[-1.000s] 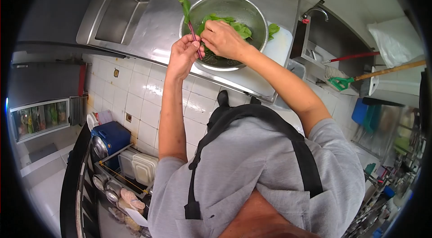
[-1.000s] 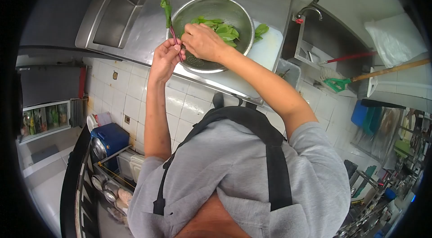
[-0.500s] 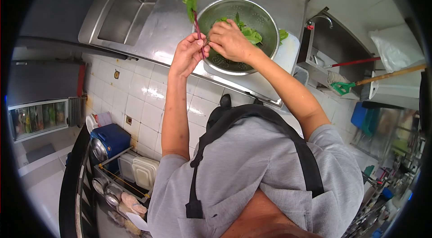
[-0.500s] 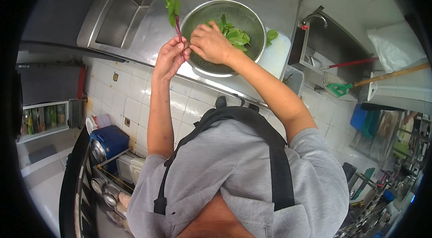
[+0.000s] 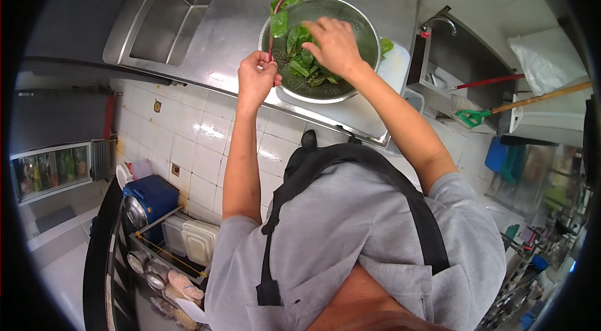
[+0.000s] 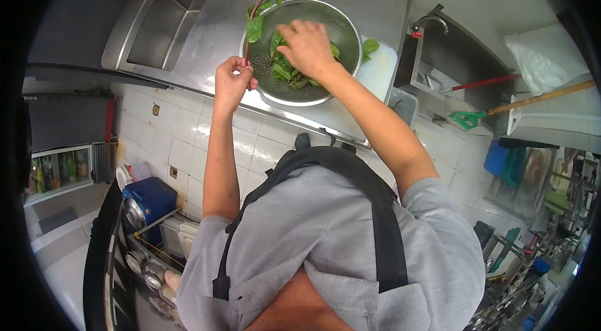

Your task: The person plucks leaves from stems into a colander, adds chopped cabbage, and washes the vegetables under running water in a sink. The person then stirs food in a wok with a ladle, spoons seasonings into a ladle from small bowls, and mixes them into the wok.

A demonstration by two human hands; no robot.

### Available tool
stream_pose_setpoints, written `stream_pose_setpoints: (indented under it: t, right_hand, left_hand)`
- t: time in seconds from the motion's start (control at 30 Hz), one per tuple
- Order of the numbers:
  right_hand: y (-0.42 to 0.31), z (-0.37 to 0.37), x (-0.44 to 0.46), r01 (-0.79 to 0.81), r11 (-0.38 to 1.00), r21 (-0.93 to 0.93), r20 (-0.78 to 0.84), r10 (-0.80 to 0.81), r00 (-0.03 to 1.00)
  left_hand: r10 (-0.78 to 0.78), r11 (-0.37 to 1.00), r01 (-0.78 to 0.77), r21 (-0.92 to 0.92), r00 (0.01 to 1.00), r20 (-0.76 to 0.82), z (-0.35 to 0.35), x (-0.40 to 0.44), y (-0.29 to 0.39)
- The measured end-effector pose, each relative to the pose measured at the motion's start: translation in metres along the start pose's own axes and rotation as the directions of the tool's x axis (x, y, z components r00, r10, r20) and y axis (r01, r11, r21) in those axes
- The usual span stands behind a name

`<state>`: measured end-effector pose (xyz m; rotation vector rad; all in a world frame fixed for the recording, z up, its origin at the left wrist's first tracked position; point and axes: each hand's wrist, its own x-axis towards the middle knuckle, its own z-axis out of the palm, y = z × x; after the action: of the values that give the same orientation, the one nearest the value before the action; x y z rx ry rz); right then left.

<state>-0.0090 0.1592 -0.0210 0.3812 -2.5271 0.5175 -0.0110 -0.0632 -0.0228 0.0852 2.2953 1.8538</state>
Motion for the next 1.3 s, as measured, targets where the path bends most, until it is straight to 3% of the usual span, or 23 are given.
stream_pose_setpoints:
  t: [0.13, 0.23, 0.33, 0.43, 0.53, 0.63, 0.67, 0.77, 0.87, 0.97, 1.0, 1.1, 1.13, 1.23, 1.27, 1.3]
  right_hand:
    - [-0.021, 0.004, 0.012, 0.295, 0.952, 0.077, -0.005, -0.296, 0.955]
    - [-0.012, 0.013, 0.012, 0.348, 0.936, 0.057, -0.035, -0.347, 0.937]
    - [-0.009, 0.017, 0.001, 0.298, 0.95, 0.092, 0.03, -0.302, 0.953]
    - [-0.006, 0.03, -0.008, -0.002, 0.989, 0.146, 0.046, -0.005, 0.999]
    - [0.027, 0.039, -0.001, -0.352, 0.909, 0.222, 0.163, 0.322, 0.933]
    - [0.031, 0.03, 0.0, -0.415, 0.602, 0.682, 0.25, 0.341, 0.906]
    - [0.028, 0.015, 0.001, -0.592, 0.209, 0.778, 0.508, 0.346, 0.789]
    - [0.032, 0.016, 0.001, -0.566, -0.013, 0.825, 0.56, 0.163, 0.812]
    - [0.024, 0.017, -0.002, -0.606, 0.168, 0.777, 0.583, 0.17, 0.795]
    - [0.012, 0.005, 0.0, -0.355, 0.75, 0.558, 0.349, 0.176, 0.92]
    - [0.01, 0.009, -0.002, -0.154, 0.893, 0.423, 0.151, 0.099, 0.984]
    - [-0.002, 0.025, -0.011, -0.124, 0.968, 0.218, -0.027, 0.133, 0.991]
    - [0.004, 0.032, -0.011, -0.214, 0.967, 0.136, 0.038, 0.211, 0.977]
    - [0.049, 0.05, -0.016, -0.439, 0.883, 0.167, 0.229, 0.399, 0.888]
    - [0.066, 0.054, -0.018, -0.375, 0.914, 0.156, 0.418, 0.284, 0.863]
    - [0.062, 0.046, -0.017, -0.441, 0.872, 0.213, 0.503, 0.289, 0.815]
  left_hand:
    - [0.028, 0.997, -0.029, 0.071, 0.999, 0.022, 0.018, -0.008, 0.01]
    - [-0.013, 1.0, 0.011, 0.025, 0.998, 0.065, 0.023, -0.013, 0.016]
    - [-0.063, 0.991, 0.078, -0.11, 0.989, 0.134, 0.023, -0.014, 0.001]
    - [-0.117, 0.954, 0.175, -0.242, 0.964, 0.237, 0.027, -0.015, -0.002]
    - [-0.139, 0.902, 0.254, -0.349, 0.936, 0.323, 0.027, -0.023, -0.003]
    - [-0.117, 0.866, 0.293, -0.406, 0.907, 0.404, 0.027, -0.025, -0.006]
    - [-0.117, 0.858, 0.318, -0.404, 0.886, 0.449, 0.024, -0.023, -0.006]
    - [-0.086, 0.835, 0.333, -0.438, 0.865, 0.494, 0.028, -0.021, -0.004]
    - [-0.072, 0.818, 0.297, -0.492, 0.902, 0.425, 0.042, -0.008, -0.007]
    - [-0.102, 0.816, 0.281, -0.504, 0.93, 0.353, 0.05, 0.006, -0.021]
    - [-0.103, 0.812, 0.266, -0.52, 0.941, 0.321, 0.054, 0.007, -0.019]
    - [-0.128, 0.867, 0.198, -0.457, 0.975, 0.18, 0.064, 0.008, -0.011]
    - [-0.14, 0.899, 0.186, -0.395, 0.98, 0.143, 0.065, 0.006, -0.007]
    - [-0.102, 0.978, 0.111, -0.179, 0.993, 0.058, 0.058, -0.004, -0.004]
    - [-0.075, 0.992, 0.078, -0.102, 0.997, 0.036, 0.055, -0.004, -0.005]
    - [-0.053, 0.995, 0.054, -0.087, 0.998, 0.016, 0.053, -0.005, -0.008]
